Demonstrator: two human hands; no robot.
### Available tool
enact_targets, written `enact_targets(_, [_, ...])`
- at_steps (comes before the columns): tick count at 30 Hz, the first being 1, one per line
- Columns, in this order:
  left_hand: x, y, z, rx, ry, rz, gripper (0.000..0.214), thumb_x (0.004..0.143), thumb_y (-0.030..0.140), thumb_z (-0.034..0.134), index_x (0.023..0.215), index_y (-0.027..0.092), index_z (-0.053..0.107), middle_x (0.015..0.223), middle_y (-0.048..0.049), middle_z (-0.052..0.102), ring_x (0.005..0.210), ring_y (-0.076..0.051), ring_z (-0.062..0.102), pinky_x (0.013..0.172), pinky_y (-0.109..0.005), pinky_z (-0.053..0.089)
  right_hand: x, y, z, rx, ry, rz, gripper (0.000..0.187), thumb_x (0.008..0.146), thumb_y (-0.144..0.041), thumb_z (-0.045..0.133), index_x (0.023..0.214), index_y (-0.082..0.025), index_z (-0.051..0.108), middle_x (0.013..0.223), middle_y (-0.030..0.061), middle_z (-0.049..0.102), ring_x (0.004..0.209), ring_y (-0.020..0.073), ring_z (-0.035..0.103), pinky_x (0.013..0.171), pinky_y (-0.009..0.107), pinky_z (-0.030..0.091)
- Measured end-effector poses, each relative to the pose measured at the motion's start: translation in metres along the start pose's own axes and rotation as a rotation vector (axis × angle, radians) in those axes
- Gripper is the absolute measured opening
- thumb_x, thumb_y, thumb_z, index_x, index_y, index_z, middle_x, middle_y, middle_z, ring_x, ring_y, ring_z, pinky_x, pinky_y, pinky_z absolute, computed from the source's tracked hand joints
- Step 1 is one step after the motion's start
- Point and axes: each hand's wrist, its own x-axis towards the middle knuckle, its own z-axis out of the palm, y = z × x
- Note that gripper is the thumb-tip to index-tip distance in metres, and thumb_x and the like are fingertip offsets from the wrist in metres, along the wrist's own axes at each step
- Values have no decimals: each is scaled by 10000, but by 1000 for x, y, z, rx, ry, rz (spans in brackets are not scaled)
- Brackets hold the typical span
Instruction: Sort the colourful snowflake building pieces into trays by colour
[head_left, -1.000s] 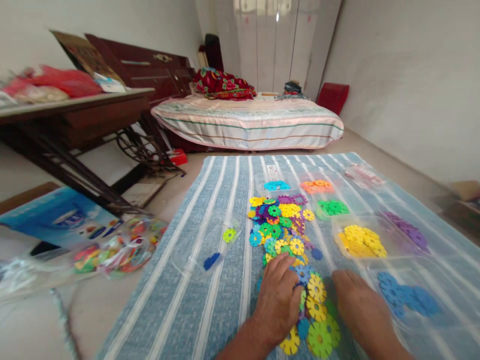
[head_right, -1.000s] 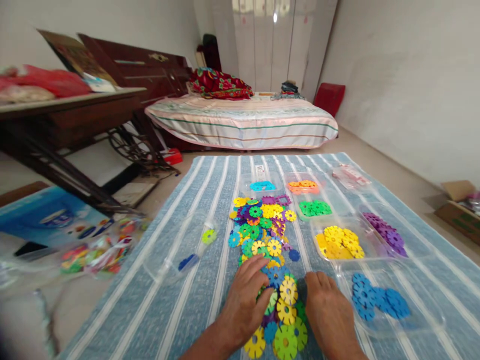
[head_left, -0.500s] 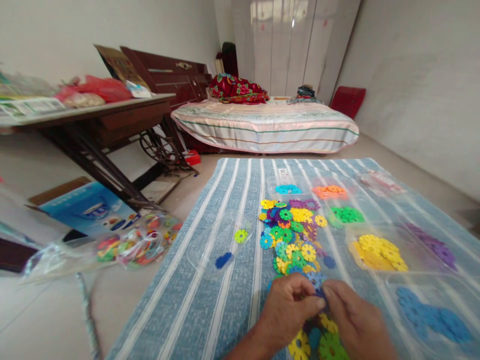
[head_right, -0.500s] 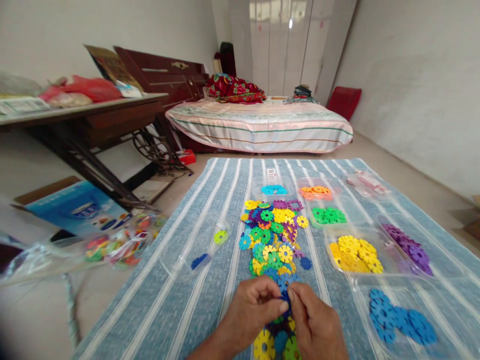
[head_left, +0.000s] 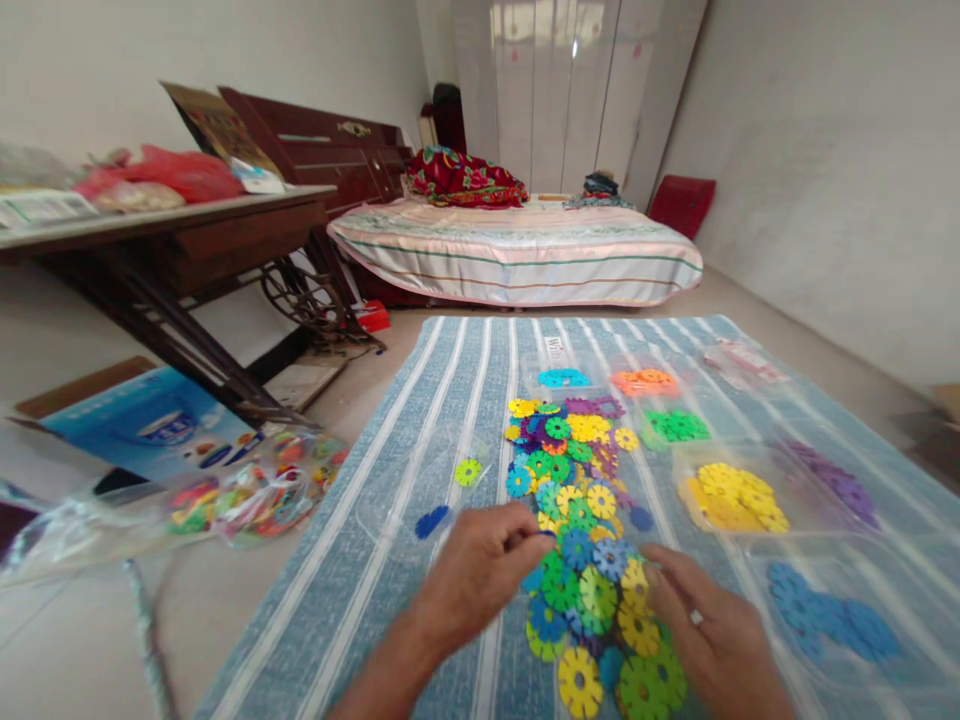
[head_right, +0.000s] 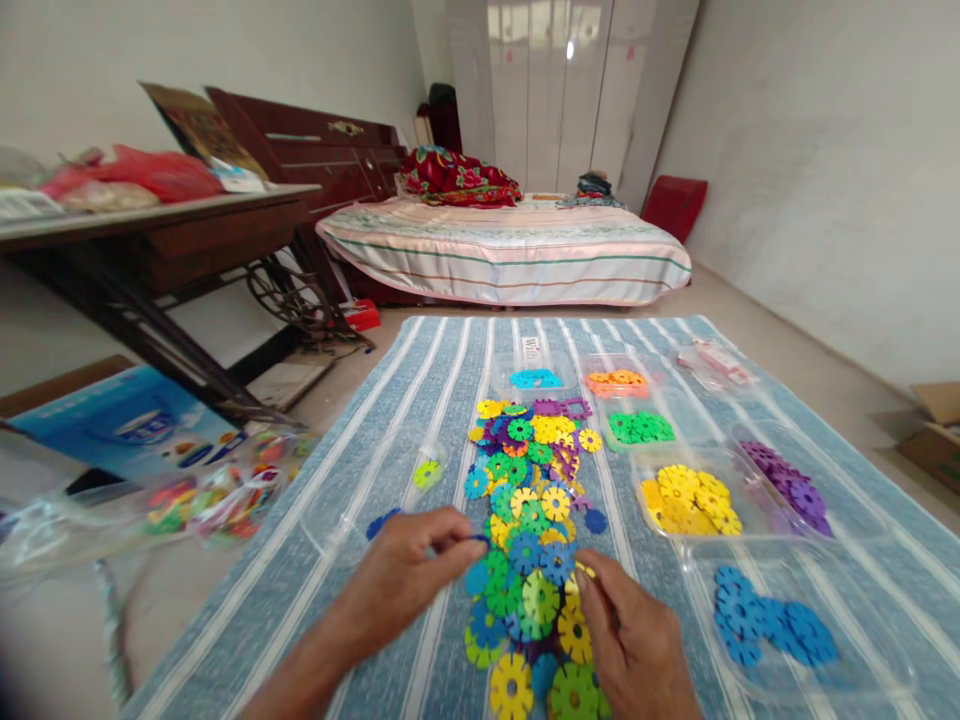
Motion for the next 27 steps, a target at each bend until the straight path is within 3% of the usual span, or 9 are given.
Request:
enact_targets(4, [12,-20,-65,536,73,-123,256,818,363,472,645,205,574,557,19,552,573,-152,525,564,-253,306,5,19,-7,-124,-19,-82,297,903,-378,454,950,-206,691,858,49,750,737,179,714,663,234,573])
enact_targets(8, [26,-41,-95,766,-38,-187,235,793,314,485,601,209,569,593,-24,588,601,-199,557,562,-278,285,4,29,-6,-272,25,-42,337,925,-347,390,948,-189,687,805,57,747,675,181,709,594,240,552])
enact_targets(12, [33,-52,-93,847,-136,-185,202,763,242,505,589,198,597,623,-6,589,612,-164,533,567,-249,263,3,30,-1,-429,25,35,377,949,-321,333,935,-181,682,761,67,741,625,189,695,555,247,505])
enact_targets(19, [38,-63,-88,951,-93,-290,112,728,146,548,650,165,625,607,34,529,609,-117,484,616,-209,292,19,30,2,-698,-90,108,335,941,-259,358,1008,-186,678,748,69,739,632,198,691,539,245,442])
enact_targets(24, [29,-49,-92,1009,0,-248,213,835,262,461,825,175,655,760,-42,667,738,-197,592,668,-265,386,47,19,4,-854,-282,219,325,942,-292,391,1159,-202,615,785,84,739,702,217,702,546,248,428])
enact_targets(27, [22,-32,-80,951,3,-161,359,898,353,351,1007,184,648,808,-87,691,773,-247,638,705,-335,438,61,13,7,-894,-375,245,307,944,-324,404,1138,-200,607,792,94,732,729,231,703,547,251,420])
